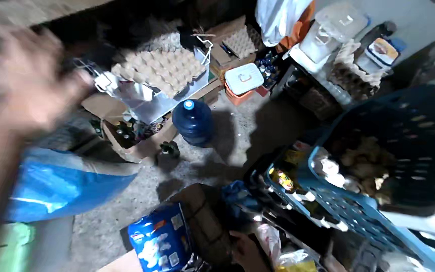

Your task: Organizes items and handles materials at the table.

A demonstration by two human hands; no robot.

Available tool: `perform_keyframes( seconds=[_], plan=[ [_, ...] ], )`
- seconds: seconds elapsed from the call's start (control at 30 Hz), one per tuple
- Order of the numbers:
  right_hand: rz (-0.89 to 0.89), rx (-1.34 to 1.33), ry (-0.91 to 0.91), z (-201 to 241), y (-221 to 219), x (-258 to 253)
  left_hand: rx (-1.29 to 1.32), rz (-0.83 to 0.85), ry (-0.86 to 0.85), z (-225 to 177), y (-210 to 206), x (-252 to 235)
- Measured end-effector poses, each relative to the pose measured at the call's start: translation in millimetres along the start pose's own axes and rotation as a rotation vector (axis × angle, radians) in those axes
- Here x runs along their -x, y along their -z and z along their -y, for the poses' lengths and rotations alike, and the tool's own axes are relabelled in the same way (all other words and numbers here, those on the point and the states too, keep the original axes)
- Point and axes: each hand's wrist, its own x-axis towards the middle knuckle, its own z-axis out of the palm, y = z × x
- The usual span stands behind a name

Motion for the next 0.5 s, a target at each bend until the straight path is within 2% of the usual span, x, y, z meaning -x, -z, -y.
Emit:
perform_keyframes(
  seconds=[0.03, 0.07, 0.13, 0.17, 0.23, 0.27, 0.33, 0.5],
  plan=[
    [-0.007, 0.020, 0.005, -10.1, 2.9, 11.3, 0.099, 0.162, -0.012, -39.8, -32.1, 58.5],
    [-0.009, 0.049, 0.025, -14.6, 5.0, 21.3, 0.196, 0.401, 0.029, -75.7, -61.6, 119.0],
    [-0.012, 0.118, 0.128, -18.6, 1.7, 36.7, 0.270, 0.927, 0.167, -110.7, -115.3, 226.6],
    [-0.014, 0.149, 0.188, -18.0, -1.3, 43.9, 0.348, 1.136, 0.205, -122.0, -136.8, 269.5],
    [-0.048, 0.155, 0.309, -12.5, -6.5, 51.9, 0.680, 1.378, 0.227, -155.1, -160.9, 330.1],
    [-0.044, 0.132, 0.326, -9.3, -8.8, 54.7, 0.785, 1.415, 0.187, -174.4, -162.7, 353.7],
    [-0.039, 0.058, 0.348, -6.7, -17.0, 59.8, 0.835, 1.456, 0.159, -204.9, -149.5, 391.7],
    [-0.010, 0.025, 0.329, -13.3, -39.4, 86.4, 0.787, 1.287, 0.375, -235.4, -124.7, 460.2]
  ],
)
